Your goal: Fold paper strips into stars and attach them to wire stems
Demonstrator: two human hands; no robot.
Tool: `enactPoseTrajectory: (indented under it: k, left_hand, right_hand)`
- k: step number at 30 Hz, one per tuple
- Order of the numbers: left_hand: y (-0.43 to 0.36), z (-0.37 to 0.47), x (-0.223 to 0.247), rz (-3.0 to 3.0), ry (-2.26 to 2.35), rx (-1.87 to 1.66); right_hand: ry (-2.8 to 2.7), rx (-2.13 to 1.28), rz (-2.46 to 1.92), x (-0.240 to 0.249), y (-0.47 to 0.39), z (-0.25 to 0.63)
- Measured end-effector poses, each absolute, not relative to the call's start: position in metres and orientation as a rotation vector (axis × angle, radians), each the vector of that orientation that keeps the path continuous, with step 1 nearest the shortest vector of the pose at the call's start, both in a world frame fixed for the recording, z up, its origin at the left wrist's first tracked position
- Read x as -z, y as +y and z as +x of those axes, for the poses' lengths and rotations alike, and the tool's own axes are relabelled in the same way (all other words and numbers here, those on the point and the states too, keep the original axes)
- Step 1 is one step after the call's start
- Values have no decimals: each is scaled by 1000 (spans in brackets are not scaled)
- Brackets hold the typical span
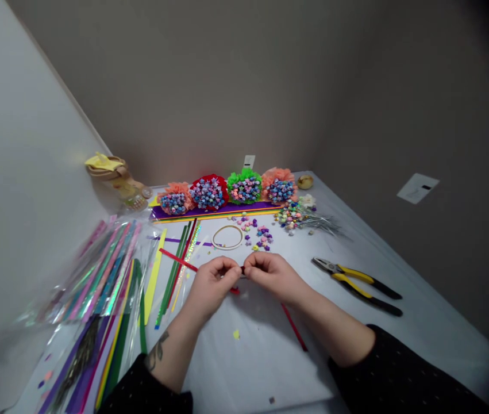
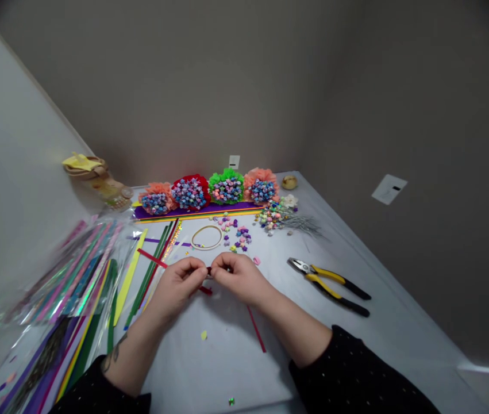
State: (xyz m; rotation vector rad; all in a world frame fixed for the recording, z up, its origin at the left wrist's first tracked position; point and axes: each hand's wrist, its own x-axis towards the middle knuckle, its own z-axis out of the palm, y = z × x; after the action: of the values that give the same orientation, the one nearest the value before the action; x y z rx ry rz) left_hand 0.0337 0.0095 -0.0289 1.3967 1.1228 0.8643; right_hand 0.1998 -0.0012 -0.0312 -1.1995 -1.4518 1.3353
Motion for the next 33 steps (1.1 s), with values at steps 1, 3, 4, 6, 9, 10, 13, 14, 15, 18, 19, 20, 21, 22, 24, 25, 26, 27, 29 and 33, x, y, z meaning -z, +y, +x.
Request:
enactPoseTrajectory:
  k: [1, 3, 4, 6, 9, 10, 13, 14, 15, 18, 19, 20, 21, 22, 24, 25, 26, 27, 29, 33]
  left_hand:
    - [9, 34, 28, 1422, 1119, -881]
    - [9, 33, 28, 1527, 1107, -926]
    - [8, 33, 28, 1605, 1094, -951]
    - [8, 32, 28, 1765, 1057, -991]
    - [8, 30, 29, 1893, 1026, -1030]
    - [8, 30, 29, 1902, 1029, -1028]
    - [7, 30, 28, 1900, 1046, -1006]
    - [7, 30, 28, 1896, 1045, -1005]
    - [7, 30, 27, 1890, 1042, -1006]
    - [7, 29, 26, 1858, 1029, -1003]
    - [7, 29, 26, 1838, 1036, -993]
    - [8, 29, 26, 1808, 1053, -980]
    - [8, 30, 26, 1768, 1076, -963]
    - [8, 30, 26, 1722, 1104, -944]
    - [9, 31, 26, 1638, 1154, -909]
    - [9, 32, 26, 1615, 1167, -894]
    - [10, 33, 26, 1605, 1174, -881]
    - [10, 33, 26, 1604, 1177, -872]
    - [9, 34, 27, 1600, 1174, -862]
    - [8, 35, 26, 1554, 1144, -893]
  right_hand:
    - [-1438, -1341, -1196, 31, -1, 200]
    - [-1410, -1372, -1180, 30, -1, 199]
    - [-1400, -1390, -1170, 30, -1, 199]
    - [-1390, -1427, -1154, 30, -1, 199]
    - [-1380, -1466, -1162, 30, -2, 199]
    - [-1376, -1474, -1163, 30, -2, 199]
    - [-1372, -1493, -1155, 31, -1, 200]
    - [-1369, -1498, -1149, 32, -1, 200]
    - [-1366, -1505, -1145, 33, -1, 200]
    - [-1369, -1507, -1142, 33, -1, 201]
    - [-1376, -1494, -1147, 33, -1, 201]
    - [-1386, -1467, -1157, 33, -1, 201]
    - [-1400, -1426, -1172, 32, -1, 200]
    - [-1421, -1376, -1190, 32, -2, 200]
    - [-1491, -1257, -1231, 30, -2, 199]
    - [-1534, -1198, -1246, 30, -3, 199]
    - [-1576, -1143, -1257, 30, -3, 198]
    - [-1616, -1089, -1264, 29, -4, 197]
    - [-1683, -982, -1273, 30, -5, 196]
    - [-1724, -709, -1253, 34, -8, 196]
